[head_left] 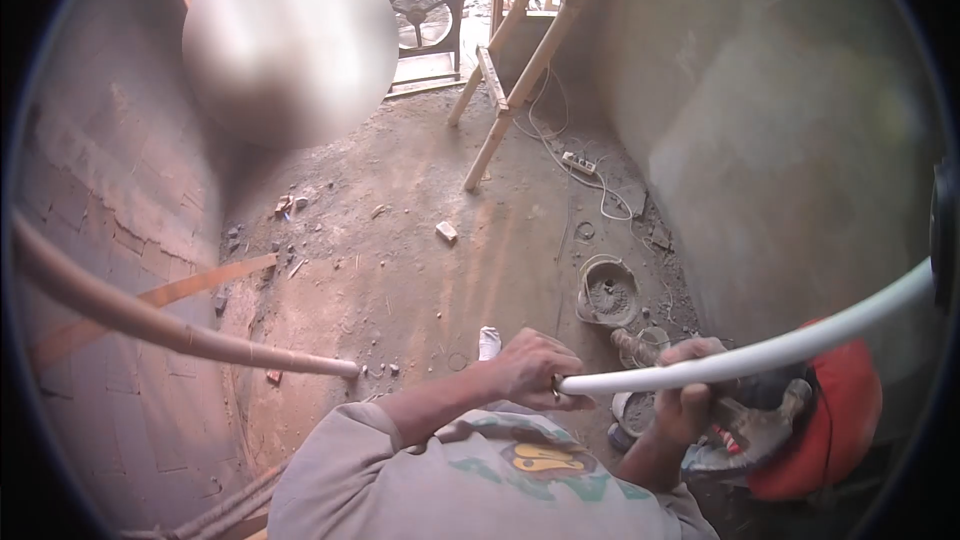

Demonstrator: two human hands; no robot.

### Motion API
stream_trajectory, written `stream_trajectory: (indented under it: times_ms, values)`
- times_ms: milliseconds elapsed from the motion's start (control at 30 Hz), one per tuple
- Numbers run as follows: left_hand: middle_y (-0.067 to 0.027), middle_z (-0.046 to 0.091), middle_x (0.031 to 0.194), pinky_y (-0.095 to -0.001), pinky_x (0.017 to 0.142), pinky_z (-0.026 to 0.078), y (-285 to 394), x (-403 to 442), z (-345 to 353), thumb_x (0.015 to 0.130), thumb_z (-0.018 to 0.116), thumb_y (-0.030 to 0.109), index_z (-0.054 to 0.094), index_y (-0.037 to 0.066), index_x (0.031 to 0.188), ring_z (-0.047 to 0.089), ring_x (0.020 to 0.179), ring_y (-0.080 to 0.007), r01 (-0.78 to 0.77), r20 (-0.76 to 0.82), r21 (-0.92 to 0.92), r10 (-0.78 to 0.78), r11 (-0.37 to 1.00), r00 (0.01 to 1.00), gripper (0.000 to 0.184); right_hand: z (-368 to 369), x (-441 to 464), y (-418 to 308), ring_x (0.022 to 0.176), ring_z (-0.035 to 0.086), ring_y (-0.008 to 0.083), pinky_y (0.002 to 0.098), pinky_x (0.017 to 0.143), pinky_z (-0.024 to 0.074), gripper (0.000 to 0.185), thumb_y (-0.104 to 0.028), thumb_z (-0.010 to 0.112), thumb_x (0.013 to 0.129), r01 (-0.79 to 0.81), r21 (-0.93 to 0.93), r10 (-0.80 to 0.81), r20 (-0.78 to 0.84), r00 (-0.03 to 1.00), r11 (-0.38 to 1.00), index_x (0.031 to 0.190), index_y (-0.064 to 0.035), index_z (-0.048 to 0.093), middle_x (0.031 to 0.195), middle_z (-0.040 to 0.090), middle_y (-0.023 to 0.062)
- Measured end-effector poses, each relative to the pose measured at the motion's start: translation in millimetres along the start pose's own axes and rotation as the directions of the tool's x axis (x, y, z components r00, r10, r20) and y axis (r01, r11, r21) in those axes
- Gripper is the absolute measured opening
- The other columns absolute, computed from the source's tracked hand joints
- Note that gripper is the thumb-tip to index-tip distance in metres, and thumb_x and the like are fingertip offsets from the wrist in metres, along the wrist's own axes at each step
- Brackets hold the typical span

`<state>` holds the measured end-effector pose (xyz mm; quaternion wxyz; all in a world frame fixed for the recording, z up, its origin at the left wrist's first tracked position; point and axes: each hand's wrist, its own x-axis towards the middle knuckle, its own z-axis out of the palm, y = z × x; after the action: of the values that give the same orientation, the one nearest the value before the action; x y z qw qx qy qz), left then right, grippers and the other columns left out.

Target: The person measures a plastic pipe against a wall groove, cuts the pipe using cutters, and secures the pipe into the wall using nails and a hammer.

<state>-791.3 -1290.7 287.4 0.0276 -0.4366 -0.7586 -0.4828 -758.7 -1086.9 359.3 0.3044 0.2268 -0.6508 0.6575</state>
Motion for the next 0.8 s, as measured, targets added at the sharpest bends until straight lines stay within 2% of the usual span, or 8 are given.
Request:
stream_trajectory:
  times_ms: [67,167,267,467,533,633,733,800]
  values:
    - [-0.0004,0.052,0.055,-0.0361,0.043,0.039,-43.2,25.3,-34.7,0.075,0.078,0.039,0.057,0.012,0.062,0.055,0.048,-0.0204,0.04,-0.007,0.09,-0.04,0.995,0.999,0.037,24.0,38.6,39.3,0.076,0.064,0.0251,0.0376,0.069,0.0567,0.032,-0.018,0.071,0.085,-0.045,0.21,0.068,-0.104,0.992,0.977,0.103,0.0054,0.059,0.094,0.063,0.0172]
    - [0.0005,0.057,0.058,-0.0332,0.044,0.042,-94.9,48.7,-89.6,0.075,0.077,0.048,0.058,0.013,0.065,0.057,0.051,-0.0181,0.152,-0.012,0.189,-0.152,0.97,0.988,0.041,61.2,113.0,90.6,0.077,0.064,0.0248,0.0324,0.061,0.0542,0.033,-0.011,0.066,0.084,-0.005,0.325,0.036,-0.089,0.995,0.946,0.11,0.0075,0.058,0.091,0.063,0.0196]
    - [0.0014,0.057,0.058,-0.0327,0.044,0.044,-141.2,54.4,-153.5,0.071,0.08,0.045,0.06,0.014,0.062,0.058,0.05,-0.0169,0.225,-0.238,0.293,-0.157,0.929,0.958,0.039,99.7,188.2,126.2,0.067,0.062,0.0178,0.0242,0.056,0.0498,0.038,-0.014,0.068,0.086,-0.133,0.432,0.145,0.005,0.989,0.892,0.112,0.0096,0.056,0.087,0.064,0.02]
    - [-0.0019,0.053,0.053,-0.0349,0.041,0.041,-267.6,69.1,-237.4,0.072,0.08,0.042,0.059,0.013,0.059,0.053,0.044,-0.0181,0.219,-0.315,0.45,-0.076,0.866,0.946,0.038,203.4,278.7,237.3,0.058,0.057,0.0108,0.022,0.047,0.0476,0.033,-0.021,0.068,0.089,-0.321,0.22,0.329,0.001,0.944,0.921,0.107,0.0028,0.054,0.087,0.064,0.0143]
    - [-0.0018,0.052,0.052,-0.0346,0.041,0.041,-311.6,84.5,-274.3,0.072,0.081,0.042,0.057,0.013,0.057,0.051,0.042,-0.0194,0.226,-0.366,0.394,-0.073,0.891,0.928,0.04,235.7,314.7,280.9,0.066,0.061,0.0101,0.0225,0.058,0.0525,0.022,-0.015,0.07,0.087,-0.341,0.365,0.31,0.144,0.94,0.866,0.102,-0.0021,0.061,0.088,0.065,0.0088]
    - [-0.0029,0.048,0.05,-0.0348,0.041,0.039,-417.6,106.6,-337.4,0.068,0.081,0.048,0.053,0.012,0.053,0.05,0.041,-0.0219,0.193,-0.393,0.463,0.005,0.865,0.92,0.048,285.8,367.3,353.7,0.066,0.062,0.0092,0.0238,0.055,0.0524,0.017,-0.012,0.071,0.085,-0.258,0.167,0.25,0.07,0.966,0.952,0.098,-0.0033,0.065,0.084,0.066,0.0075]
    - [-0.0029,0.051,0.05,-0.0336,0.044,0.042,-510.1,153.9,-439.7,0.067,0.081,0.043,0.06,0.012,0.055,0.054,0.046,-0.0216,0.041,-0.451,0.423,0.171,0.905,0.876,0.039,342.7,445.2,398.6,0.064,0.062,0.0091,0.026,0.054,0.0513,0.016,-0.008,0.07,0.084,-0.37,-0.166,0.363,-0.074,0.929,0.914,0.099,-0.004,0.067,0.081,0.067,0.0059]
    - [-0.0031,0.051,0.049,-0.0336,0.043,0.041,-535.6,191.7,-504.4,0.067,0.081,0.042,0.062,0.012,0.056,0.053,0.044,-0.0211,0.045,-0.421,0.46,0.174,0.887,0.89,0.037,366.3,497.9,418.2,0.052,0.056,0.0109,0.0244,0.044,0.0436,0.022,-0.014,0.065,0.089,-0.333,-0.074,0.33,-0.054,0.942,0.94,0.104,0.0022,0.062,0.075,0.063,0.0089]
